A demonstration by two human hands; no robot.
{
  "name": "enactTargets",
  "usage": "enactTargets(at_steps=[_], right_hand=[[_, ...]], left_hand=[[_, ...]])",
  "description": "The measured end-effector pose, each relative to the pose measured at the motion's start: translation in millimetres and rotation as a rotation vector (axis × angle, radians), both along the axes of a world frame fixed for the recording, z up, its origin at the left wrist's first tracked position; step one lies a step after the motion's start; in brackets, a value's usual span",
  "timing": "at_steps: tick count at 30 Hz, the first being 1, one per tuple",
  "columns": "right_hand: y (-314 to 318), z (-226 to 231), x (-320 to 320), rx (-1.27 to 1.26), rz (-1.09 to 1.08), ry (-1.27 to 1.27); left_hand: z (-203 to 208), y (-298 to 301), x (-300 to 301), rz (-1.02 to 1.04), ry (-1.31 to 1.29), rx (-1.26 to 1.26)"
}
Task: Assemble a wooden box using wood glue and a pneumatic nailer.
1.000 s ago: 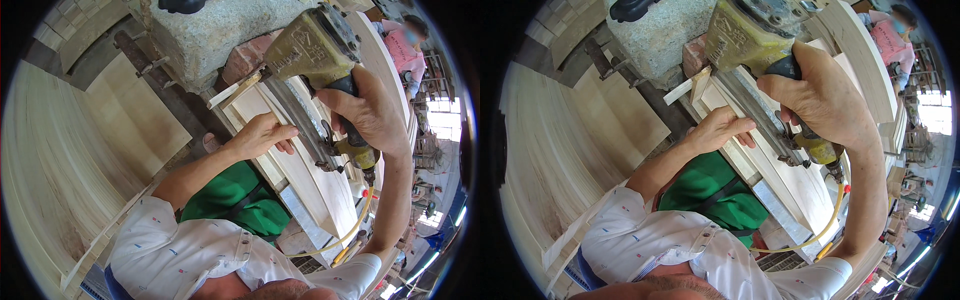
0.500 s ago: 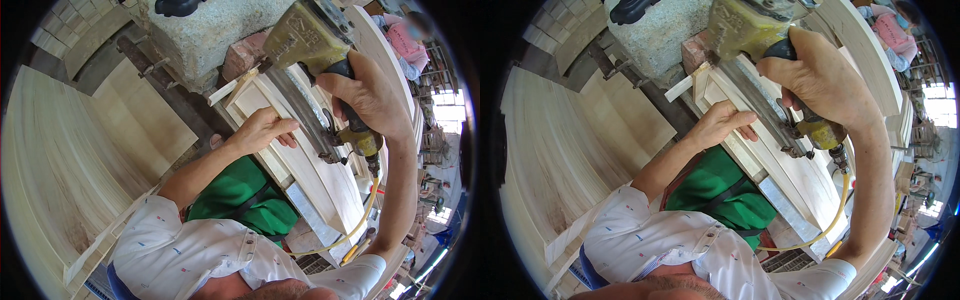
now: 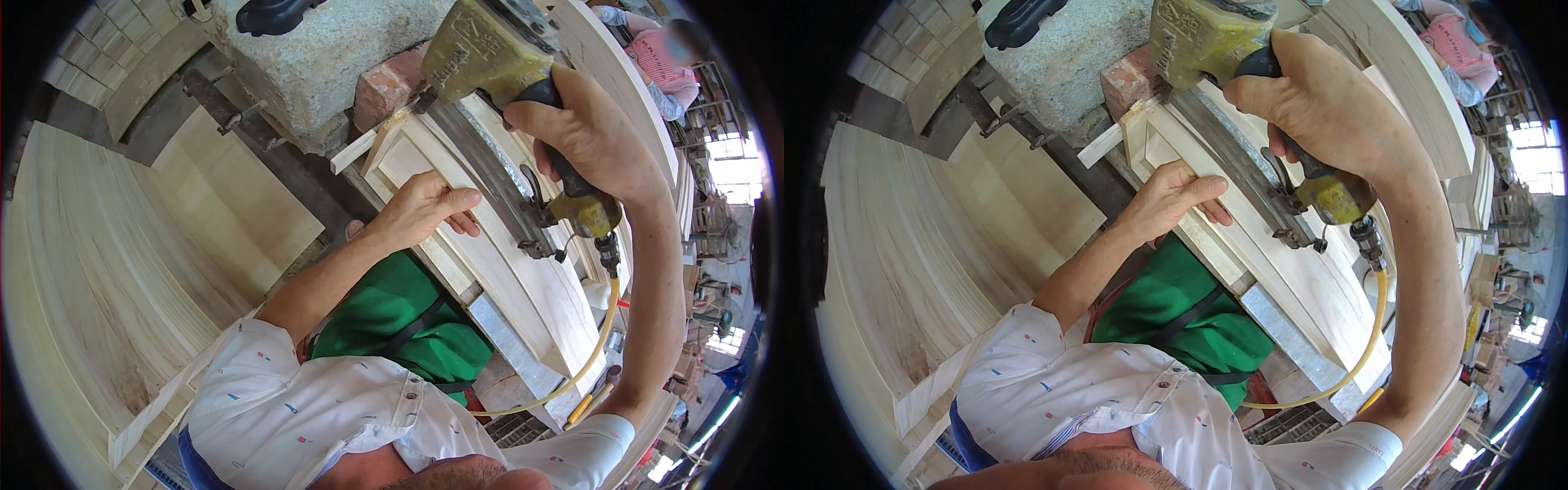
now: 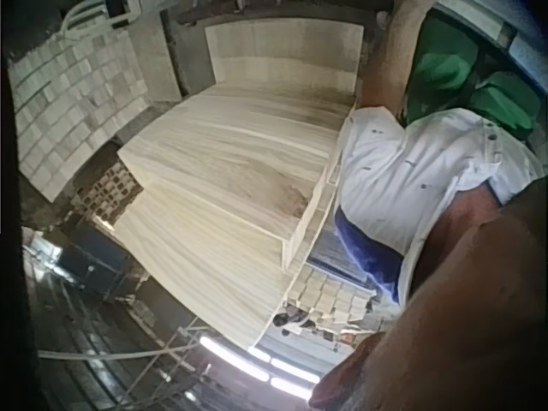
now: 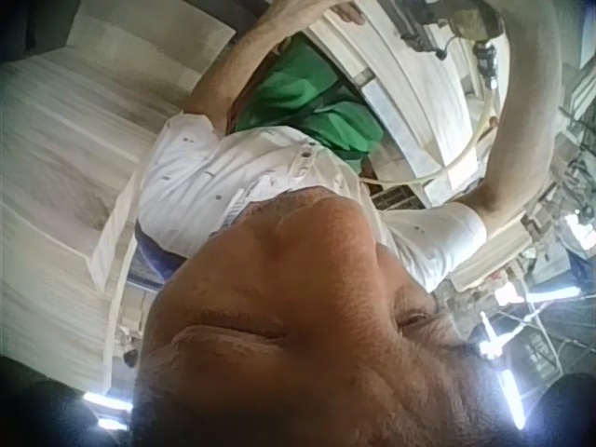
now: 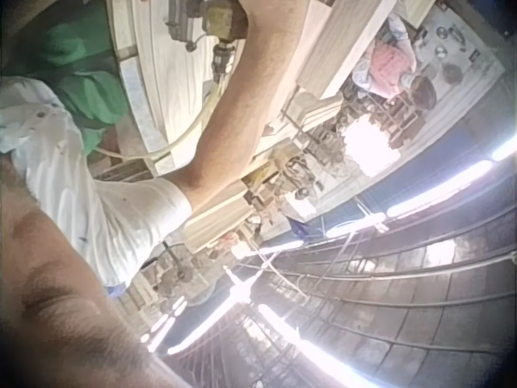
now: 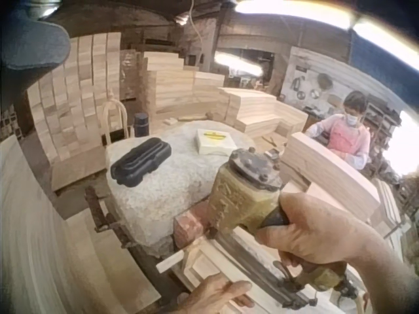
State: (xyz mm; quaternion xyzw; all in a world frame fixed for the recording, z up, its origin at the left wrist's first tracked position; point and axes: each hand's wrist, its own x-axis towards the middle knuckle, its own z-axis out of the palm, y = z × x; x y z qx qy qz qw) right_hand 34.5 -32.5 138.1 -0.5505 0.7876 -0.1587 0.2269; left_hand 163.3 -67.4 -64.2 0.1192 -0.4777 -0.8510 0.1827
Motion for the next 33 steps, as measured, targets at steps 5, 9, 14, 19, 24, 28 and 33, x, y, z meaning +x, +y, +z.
enactTargets(at_steps=[5, 9, 14, 19, 24, 28, 33], right_hand=[[3.6, -3.9, -19.1, -0.082, -0.025, -0.158], [-1.4, -5.6, -27.8, -0.085, 0.009, -0.162], [-4.0, -7.6, -28.5, -0.094, -0.022, -0.185], [-7.5, -5.1, -29.0, -0.076, -0.027, -0.146], [-6.5, -5.3, -26.1, -0.085, -0.023, -0.146], [-4.3, -4.4, -28.2, -0.073, 0.024, -0.112], [55.8, 31.7, -24.6, -0.156, -0.079, -0.068]], left_hand=[[5.7, 0.4, 0.6, -0.020, -0.021, -0.050], [-0.6, -2.1, 2.0, -0.062, -0.007, -0.080], [0.4, -1.2, 1.2, -0.036, 0.011, -0.038], [-4.0, -2.9, -0.9, -0.049, 0.015, -0.031], [-1.7, -2.3, 2.1, -0.045, -0.006, -0.051], [3.2, -0.7, 3.5, -0.031, 0.004, -0.088], [3.9, 7.0, -2.5, -0.024, 0.017, -0.069]])
